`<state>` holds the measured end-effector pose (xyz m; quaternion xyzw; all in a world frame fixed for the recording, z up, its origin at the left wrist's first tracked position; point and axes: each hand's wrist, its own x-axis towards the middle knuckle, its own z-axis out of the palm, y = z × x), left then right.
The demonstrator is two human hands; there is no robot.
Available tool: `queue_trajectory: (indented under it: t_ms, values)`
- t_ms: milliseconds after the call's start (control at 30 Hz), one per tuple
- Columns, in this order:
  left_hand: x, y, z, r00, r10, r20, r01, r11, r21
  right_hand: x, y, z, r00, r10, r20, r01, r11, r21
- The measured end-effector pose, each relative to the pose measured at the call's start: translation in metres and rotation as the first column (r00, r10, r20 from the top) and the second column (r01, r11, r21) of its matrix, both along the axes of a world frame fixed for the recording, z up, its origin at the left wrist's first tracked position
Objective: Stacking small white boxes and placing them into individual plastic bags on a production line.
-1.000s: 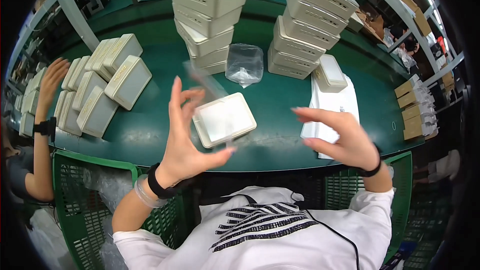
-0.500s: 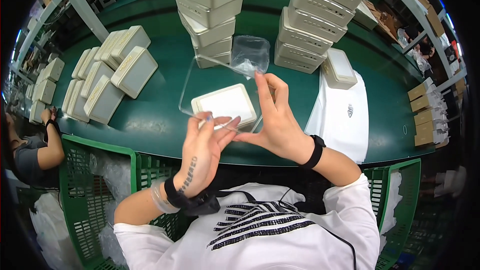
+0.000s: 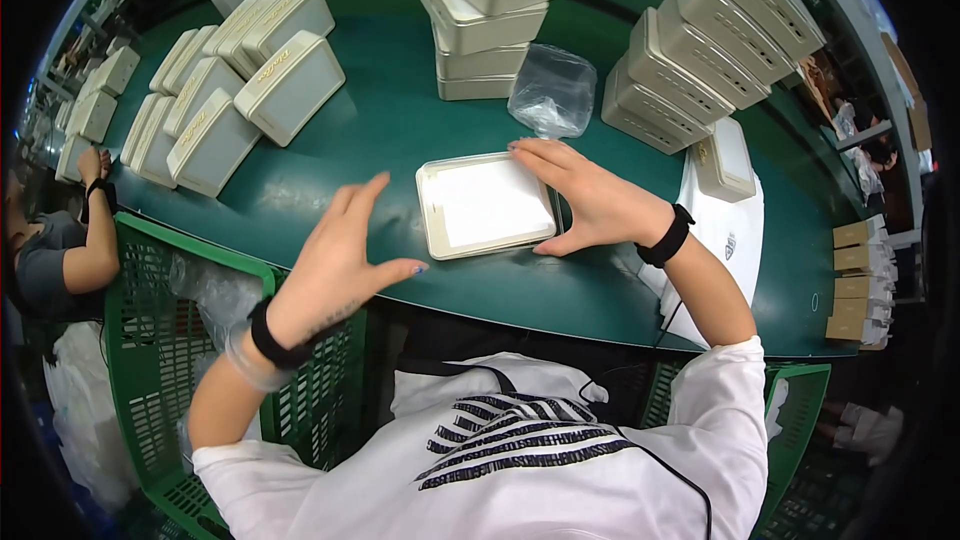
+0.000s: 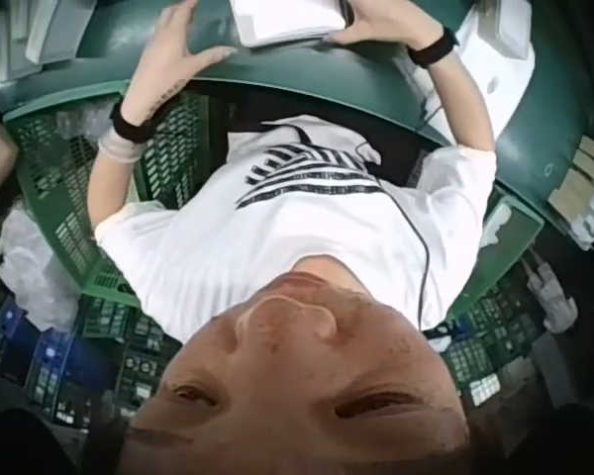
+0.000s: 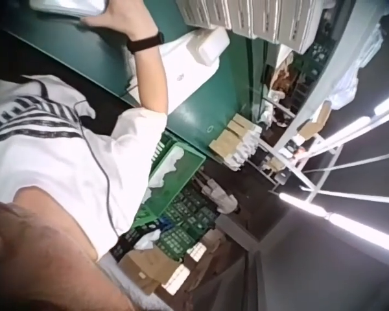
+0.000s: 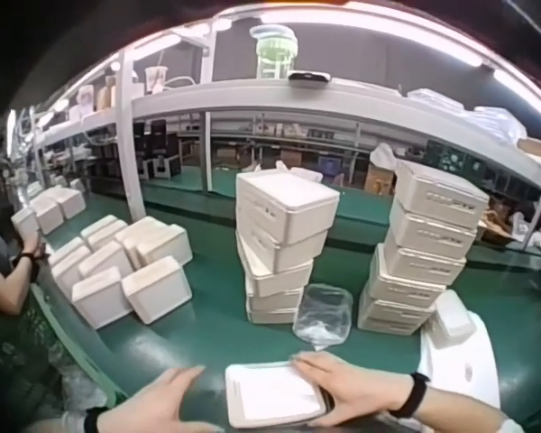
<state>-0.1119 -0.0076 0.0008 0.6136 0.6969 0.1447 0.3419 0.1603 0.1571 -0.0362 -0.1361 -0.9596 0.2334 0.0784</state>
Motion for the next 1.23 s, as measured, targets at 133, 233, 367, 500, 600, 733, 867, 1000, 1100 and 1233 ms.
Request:
queue_trajectory:
  t_ms: [133, 233, 367, 500, 600, 733, 867, 1000, 1100, 1233]
  values:
    - [-0.01, 0.019, -0.032, 0.988, -0.151, -0.018, 0.15, 0.952, 0.267, -0.01, 0.001, 0.001, 0.999, 0.027, 0.046, -0.026, 1.0, -0.014]
    - [-0.002, 0.031, -0.043, 0.968, -0.249, -0.005, 0.244, 0.942, 0.229, -0.01, 0.003, 0.0, 0.997, 0.018, 0.08, -0.016, 1.0, -0.02]
    - [-0.002, 0.037, -0.051, 0.965, -0.255, -0.055, 0.258, 0.901, 0.349, -0.009, 0.008, -0.002, 0.993, 0.02, 0.114, -0.014, 0.998, -0.055]
    - [-0.001, 0.042, -0.047, 0.97, -0.241, -0.021, 0.238, 0.939, 0.246, -0.009, 0.013, -0.002, 0.989, 0.031, 0.145, -0.015, 0.994, -0.109]
    - [-0.003, 0.044, -0.044, 0.969, -0.243, -0.038, 0.245, 0.941, 0.234, -0.01, 0.017, -0.001, 0.986, 0.036, 0.165, -0.012, 0.989, -0.146]
    - [-0.007, 0.045, -0.051, 0.967, -0.25, -0.056, 0.255, 0.927, 0.275, -0.011, 0.016, 0.001, 0.984, 0.052, 0.168, -0.028, 0.99, -0.139]
    - [-0.007, 0.04, -0.052, 0.965, -0.262, 0.031, 0.244, 0.932, 0.269, -0.013, 0.013, -0.006, 0.989, 0.044, 0.142, -0.031, 0.996, -0.087]
    - [-0.009, 0.041, -0.069, 0.949, -0.305, 0.085, 0.27, 0.921, 0.281, -0.008, -0.001, -0.028, 0.997, -0.007, -0.076, 0.001, 0.997, -0.075]
    - [-0.008, 0.038, -0.076, 0.932, -0.348, 0.104, 0.302, 0.901, 0.31, -0.007, -0.013, -0.035, 0.988, -0.095, -0.118, 0.077, 0.986, -0.149]
    - [-0.004, 0.039, -0.073, 0.892, -0.443, 0.087, 0.388, 0.851, 0.353, 0.009, -0.035, -0.033, 0.989, -0.094, -0.117, 0.09, 0.995, -0.032]
